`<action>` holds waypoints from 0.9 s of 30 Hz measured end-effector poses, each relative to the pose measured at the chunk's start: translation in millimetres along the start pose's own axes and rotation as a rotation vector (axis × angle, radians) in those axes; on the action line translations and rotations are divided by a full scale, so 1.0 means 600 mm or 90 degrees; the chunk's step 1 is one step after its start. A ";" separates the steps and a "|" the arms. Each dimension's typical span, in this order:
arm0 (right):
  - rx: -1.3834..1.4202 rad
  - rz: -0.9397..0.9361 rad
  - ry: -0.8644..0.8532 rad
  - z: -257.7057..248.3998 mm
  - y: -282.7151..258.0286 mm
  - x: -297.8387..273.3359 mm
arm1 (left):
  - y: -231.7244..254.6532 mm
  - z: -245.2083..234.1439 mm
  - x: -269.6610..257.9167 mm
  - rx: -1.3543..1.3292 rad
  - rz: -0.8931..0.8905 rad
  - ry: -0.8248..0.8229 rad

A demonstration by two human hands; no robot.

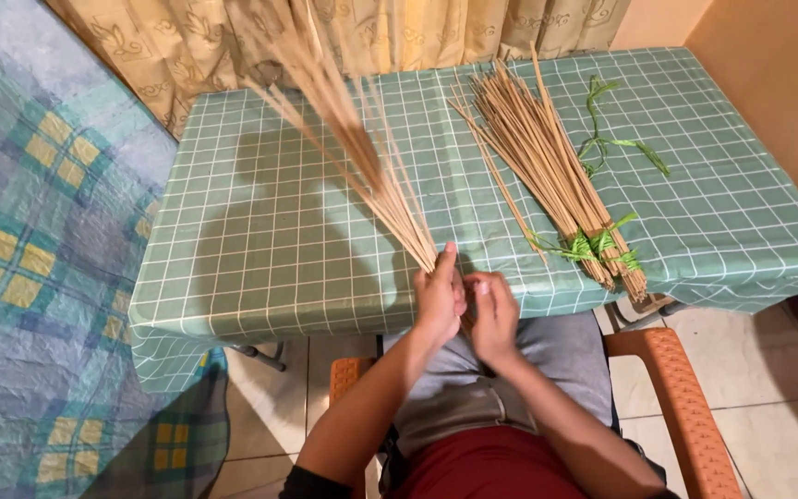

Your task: Assembling brooms by bundling thin wooden sticks together using green plastic ties.

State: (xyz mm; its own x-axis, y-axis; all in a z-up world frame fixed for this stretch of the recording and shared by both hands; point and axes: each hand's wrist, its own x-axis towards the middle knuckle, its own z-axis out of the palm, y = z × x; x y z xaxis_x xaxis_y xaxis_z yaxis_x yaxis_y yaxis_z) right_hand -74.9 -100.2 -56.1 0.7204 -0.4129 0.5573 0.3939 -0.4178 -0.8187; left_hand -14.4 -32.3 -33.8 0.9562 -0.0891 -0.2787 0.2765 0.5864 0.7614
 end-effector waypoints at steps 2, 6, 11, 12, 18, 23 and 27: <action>-0.033 -0.009 -0.008 -0.013 0.015 0.033 | 0.061 0.022 -0.040 -0.009 -0.023 -0.014; -0.541 -0.144 0.003 -0.065 0.063 0.133 | 0.116 0.040 -0.061 -0.026 -0.030 -0.039; -0.763 -0.090 -0.040 -0.094 0.183 0.180 | 0.100 0.030 -0.041 -0.034 -0.025 -0.030; -0.800 -0.045 -0.083 -0.094 0.199 0.179 | 0.102 0.031 -0.041 -0.024 -0.027 -0.026; -0.831 -0.034 -0.107 -0.085 0.237 0.174 | 0.069 0.008 -0.014 -0.015 -0.031 -0.024; -0.852 0.053 -0.167 -0.087 0.235 0.181 | 0.051 -0.014 0.015 -0.023 -0.028 -0.017; -0.744 0.253 -0.350 -0.090 0.129 0.182 | 0.117 0.016 -0.026 -0.014 -0.022 -0.006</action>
State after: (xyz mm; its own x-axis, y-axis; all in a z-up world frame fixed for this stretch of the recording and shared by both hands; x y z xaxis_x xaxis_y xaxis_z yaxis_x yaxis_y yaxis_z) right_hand 3.4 -221.4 -51.3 0.9128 -0.4063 -0.0412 -0.4074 -0.8990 -0.1608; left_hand -9.0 2.3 29.5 0.9469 -0.1167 -0.2995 0.3074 0.6009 0.7379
